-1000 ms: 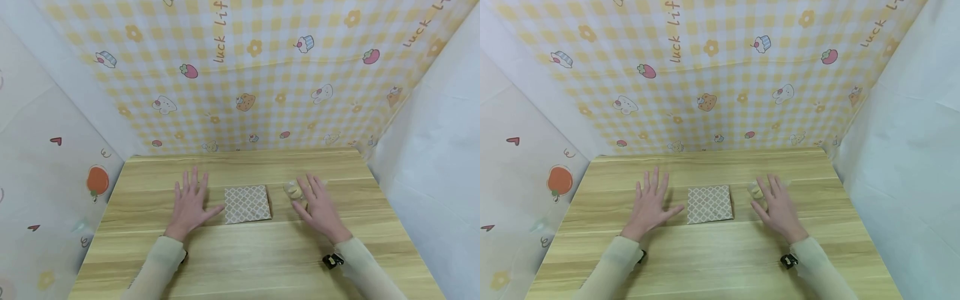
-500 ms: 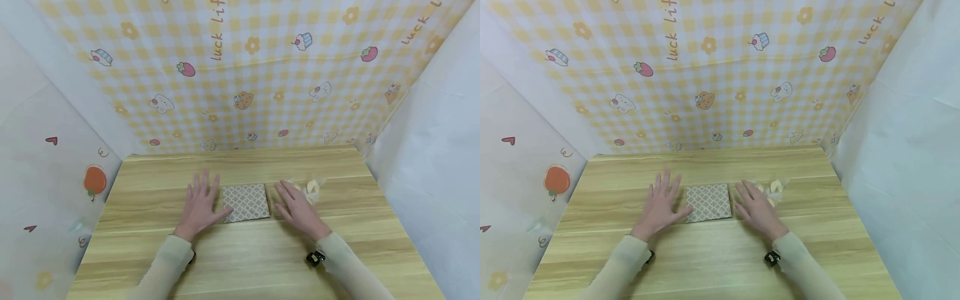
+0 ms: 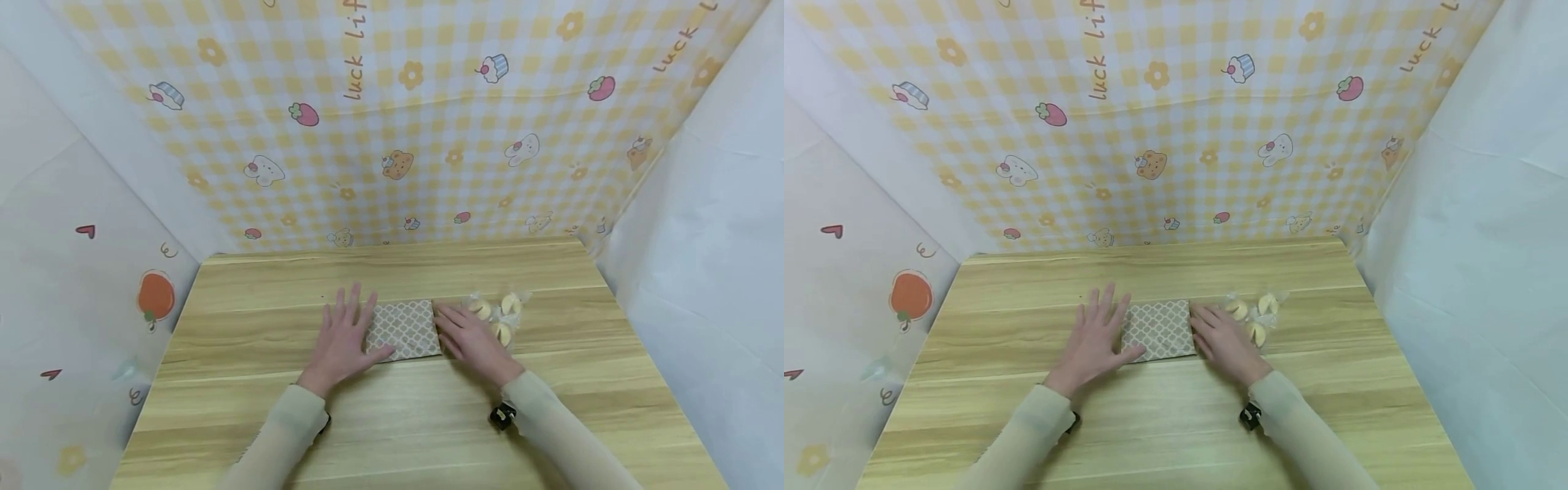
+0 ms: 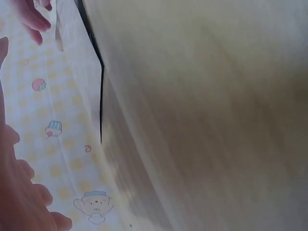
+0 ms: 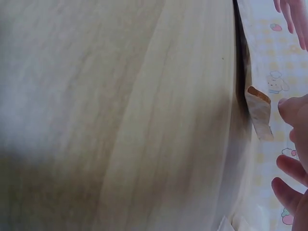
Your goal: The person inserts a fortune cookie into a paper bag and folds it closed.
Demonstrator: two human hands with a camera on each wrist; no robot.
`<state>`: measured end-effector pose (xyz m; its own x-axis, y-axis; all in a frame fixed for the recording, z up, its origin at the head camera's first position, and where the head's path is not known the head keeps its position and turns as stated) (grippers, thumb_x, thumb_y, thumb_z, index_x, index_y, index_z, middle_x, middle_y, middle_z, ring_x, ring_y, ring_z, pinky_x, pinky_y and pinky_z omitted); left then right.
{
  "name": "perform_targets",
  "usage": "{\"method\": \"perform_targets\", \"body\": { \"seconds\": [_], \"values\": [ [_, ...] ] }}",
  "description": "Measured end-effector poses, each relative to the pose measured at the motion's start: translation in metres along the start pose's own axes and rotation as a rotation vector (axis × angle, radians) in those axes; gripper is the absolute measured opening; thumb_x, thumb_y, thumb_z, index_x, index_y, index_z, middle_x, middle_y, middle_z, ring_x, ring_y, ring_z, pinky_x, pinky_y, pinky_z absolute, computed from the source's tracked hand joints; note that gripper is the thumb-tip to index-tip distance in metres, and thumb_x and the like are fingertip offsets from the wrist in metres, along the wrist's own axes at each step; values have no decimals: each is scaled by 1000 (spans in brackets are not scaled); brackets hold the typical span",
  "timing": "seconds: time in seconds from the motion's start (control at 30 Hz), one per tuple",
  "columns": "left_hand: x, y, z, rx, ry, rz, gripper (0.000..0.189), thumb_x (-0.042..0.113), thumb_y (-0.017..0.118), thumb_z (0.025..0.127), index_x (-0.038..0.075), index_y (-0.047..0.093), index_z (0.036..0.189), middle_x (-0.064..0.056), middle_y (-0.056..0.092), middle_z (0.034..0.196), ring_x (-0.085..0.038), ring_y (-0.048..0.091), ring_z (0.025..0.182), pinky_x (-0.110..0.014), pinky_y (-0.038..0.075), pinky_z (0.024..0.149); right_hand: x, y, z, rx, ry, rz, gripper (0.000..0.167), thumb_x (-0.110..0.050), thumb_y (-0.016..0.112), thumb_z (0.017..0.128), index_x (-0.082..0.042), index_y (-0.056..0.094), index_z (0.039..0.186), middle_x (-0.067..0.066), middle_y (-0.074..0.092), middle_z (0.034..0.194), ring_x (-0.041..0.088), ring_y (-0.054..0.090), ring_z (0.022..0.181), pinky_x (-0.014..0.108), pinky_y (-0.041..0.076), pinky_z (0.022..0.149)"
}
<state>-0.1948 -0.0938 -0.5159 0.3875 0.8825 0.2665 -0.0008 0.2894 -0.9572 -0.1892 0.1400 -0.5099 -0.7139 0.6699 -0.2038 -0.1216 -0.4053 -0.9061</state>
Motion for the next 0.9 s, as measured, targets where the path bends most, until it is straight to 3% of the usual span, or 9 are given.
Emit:
{"method": "perform_targets", "body": {
  "seconds": [0.27,0.57,0.9],
  "values": [
    [14,10,0,-16,47,21,104,82,52,91,22,20,170,-19,8,175,-52,15,157,-73,22,120,7,7,3,-29,22,-1,39,-14,76,95,-3,70,132,18,60,149,41,60,132,56,47,112],
    [23,20,2,-64,64,9,104,84,48,91,20,24,169,-18,12,175,-50,17,157,-72,21,121,9,13,2,-93,58,0,40,-15,76,96,-3,69,133,15,57,152,41,56,136,57,43,115],
    [40,24,13,-87,129,-7,96,78,50,95,19,28,168,-18,17,174,-48,20,157,-69,27,120,13,18,1,-158,111,4,40,-18,75,97,-5,70,134,13,60,149,40,56,137,58,41,116]
  ]
}}
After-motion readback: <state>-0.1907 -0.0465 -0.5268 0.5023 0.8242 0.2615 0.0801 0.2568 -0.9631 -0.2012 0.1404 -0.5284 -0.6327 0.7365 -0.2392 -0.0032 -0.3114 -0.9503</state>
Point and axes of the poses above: each hand's wrist, its own z-axis towards the middle knuckle, its own y-axis out of the palm, x = y × z, the point moved 8 cm from there along z, towards the middle knuckle
